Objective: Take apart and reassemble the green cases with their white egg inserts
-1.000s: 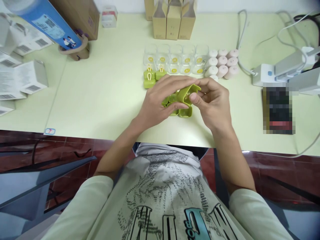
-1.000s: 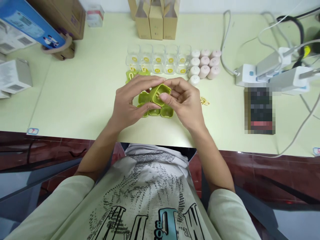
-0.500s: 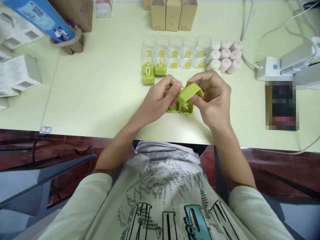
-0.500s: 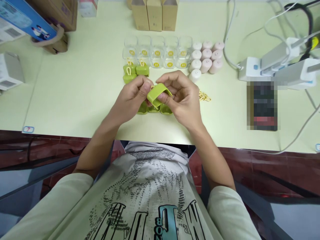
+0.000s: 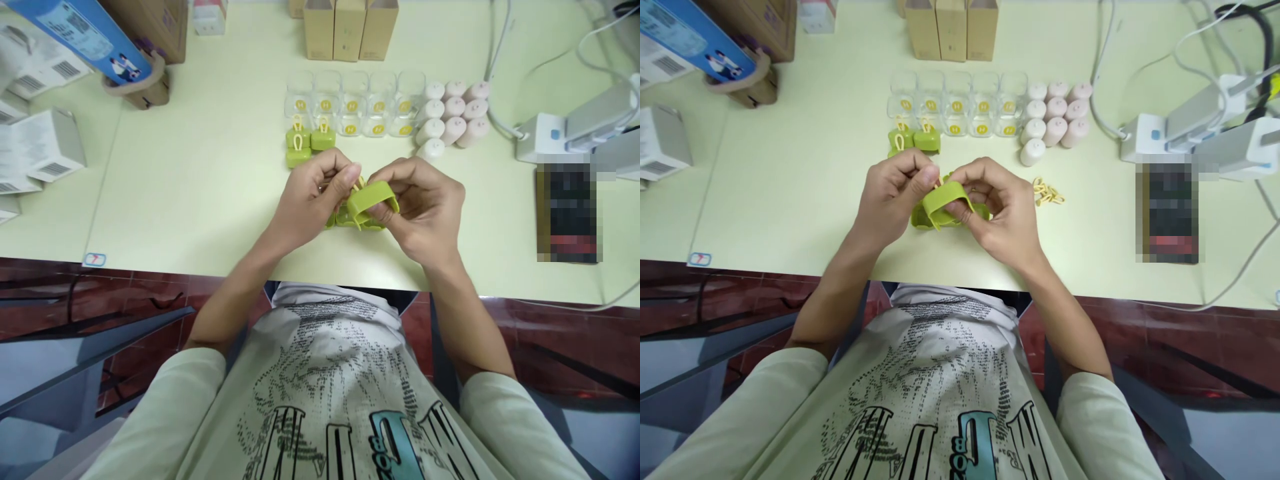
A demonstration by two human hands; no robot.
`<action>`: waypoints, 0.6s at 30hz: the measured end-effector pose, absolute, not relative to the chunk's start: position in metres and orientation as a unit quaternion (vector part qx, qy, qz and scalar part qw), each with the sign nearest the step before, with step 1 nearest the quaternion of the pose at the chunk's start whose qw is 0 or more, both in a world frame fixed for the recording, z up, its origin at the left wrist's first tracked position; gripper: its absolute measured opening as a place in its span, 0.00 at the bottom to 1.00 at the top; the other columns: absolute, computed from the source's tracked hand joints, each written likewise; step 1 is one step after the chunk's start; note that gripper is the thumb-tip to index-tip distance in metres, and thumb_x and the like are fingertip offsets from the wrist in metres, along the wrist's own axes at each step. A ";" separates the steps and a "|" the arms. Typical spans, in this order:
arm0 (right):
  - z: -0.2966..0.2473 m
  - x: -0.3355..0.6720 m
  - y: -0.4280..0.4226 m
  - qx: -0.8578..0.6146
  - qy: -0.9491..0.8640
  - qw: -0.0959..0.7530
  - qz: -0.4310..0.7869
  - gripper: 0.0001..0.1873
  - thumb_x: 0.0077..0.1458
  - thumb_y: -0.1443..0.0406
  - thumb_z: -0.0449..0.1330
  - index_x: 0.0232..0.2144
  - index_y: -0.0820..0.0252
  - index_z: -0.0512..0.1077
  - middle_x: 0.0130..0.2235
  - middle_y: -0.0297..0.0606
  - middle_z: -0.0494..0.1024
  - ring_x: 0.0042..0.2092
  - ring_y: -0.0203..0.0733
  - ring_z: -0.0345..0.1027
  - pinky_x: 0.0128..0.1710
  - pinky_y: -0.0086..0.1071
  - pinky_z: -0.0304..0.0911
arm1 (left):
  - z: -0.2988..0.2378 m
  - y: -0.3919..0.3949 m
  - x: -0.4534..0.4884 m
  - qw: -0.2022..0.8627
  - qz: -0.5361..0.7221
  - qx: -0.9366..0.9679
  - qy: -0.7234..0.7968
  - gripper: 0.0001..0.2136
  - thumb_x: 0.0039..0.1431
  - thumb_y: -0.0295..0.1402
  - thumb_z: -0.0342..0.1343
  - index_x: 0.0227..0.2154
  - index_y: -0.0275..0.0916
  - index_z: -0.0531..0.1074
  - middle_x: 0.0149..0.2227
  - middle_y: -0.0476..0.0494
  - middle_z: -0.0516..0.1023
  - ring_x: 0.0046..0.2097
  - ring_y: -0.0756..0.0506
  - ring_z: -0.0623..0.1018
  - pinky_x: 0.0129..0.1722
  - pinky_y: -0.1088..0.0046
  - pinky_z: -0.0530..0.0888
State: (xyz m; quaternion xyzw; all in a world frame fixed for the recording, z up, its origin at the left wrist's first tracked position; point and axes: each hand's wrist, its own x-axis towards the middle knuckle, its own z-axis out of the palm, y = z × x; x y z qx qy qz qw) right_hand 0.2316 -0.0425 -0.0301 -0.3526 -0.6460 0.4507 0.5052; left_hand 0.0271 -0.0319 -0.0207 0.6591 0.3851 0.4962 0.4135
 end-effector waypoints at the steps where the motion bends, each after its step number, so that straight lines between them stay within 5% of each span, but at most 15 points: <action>1: -0.030 0.231 -0.043 -0.346 -0.647 0.510 0.449 0.22 0.62 0.45 0.81 0.43 0.49 0.80 0.41 0.36 0.82 0.43 0.46 0.83 0.48 0.46 0.87 | -0.022 -0.031 0.027 0.409 0.500 0.660 0.384 0.17 0.80 0.43 0.63 0.32 0.43 0.75 0.29 0.50 0.74 0.30 0.49 0.74 0.31 0.72 0.72; 7: -0.035 0.230 -0.042 -0.340 -0.644 0.518 0.449 0.22 0.63 0.45 0.79 0.47 0.49 0.81 0.44 0.37 0.83 0.46 0.47 0.84 0.47 0.44 0.88 | -0.030 -0.025 0.029 0.395 0.474 0.653 0.439 0.21 0.81 0.50 0.62 0.32 0.43 0.73 0.30 0.50 0.75 0.32 0.48 0.76 0.33 0.71 0.76; 13: -0.039 0.228 -0.040 -0.337 -0.647 0.501 0.466 0.28 0.64 0.42 0.77 0.58 0.46 0.80 0.61 0.39 0.81 0.51 0.47 0.84 0.49 0.42 0.88 | -0.034 -0.024 0.030 0.324 0.529 0.645 0.446 0.21 0.81 0.56 0.59 0.38 0.45 0.74 0.36 0.48 0.78 0.38 0.47 0.81 0.36 0.70 0.77; 18: -0.046 0.226 -0.035 -0.347 -0.651 0.526 0.423 0.28 0.63 0.41 0.78 0.53 0.47 0.77 0.56 0.39 0.82 0.57 0.50 0.83 0.58 0.47 0.86 | -0.028 -0.031 0.033 0.306 0.533 0.666 0.423 0.21 0.81 0.58 0.57 0.40 0.46 0.77 0.40 0.46 0.82 0.42 0.45 0.83 0.37 0.68 0.78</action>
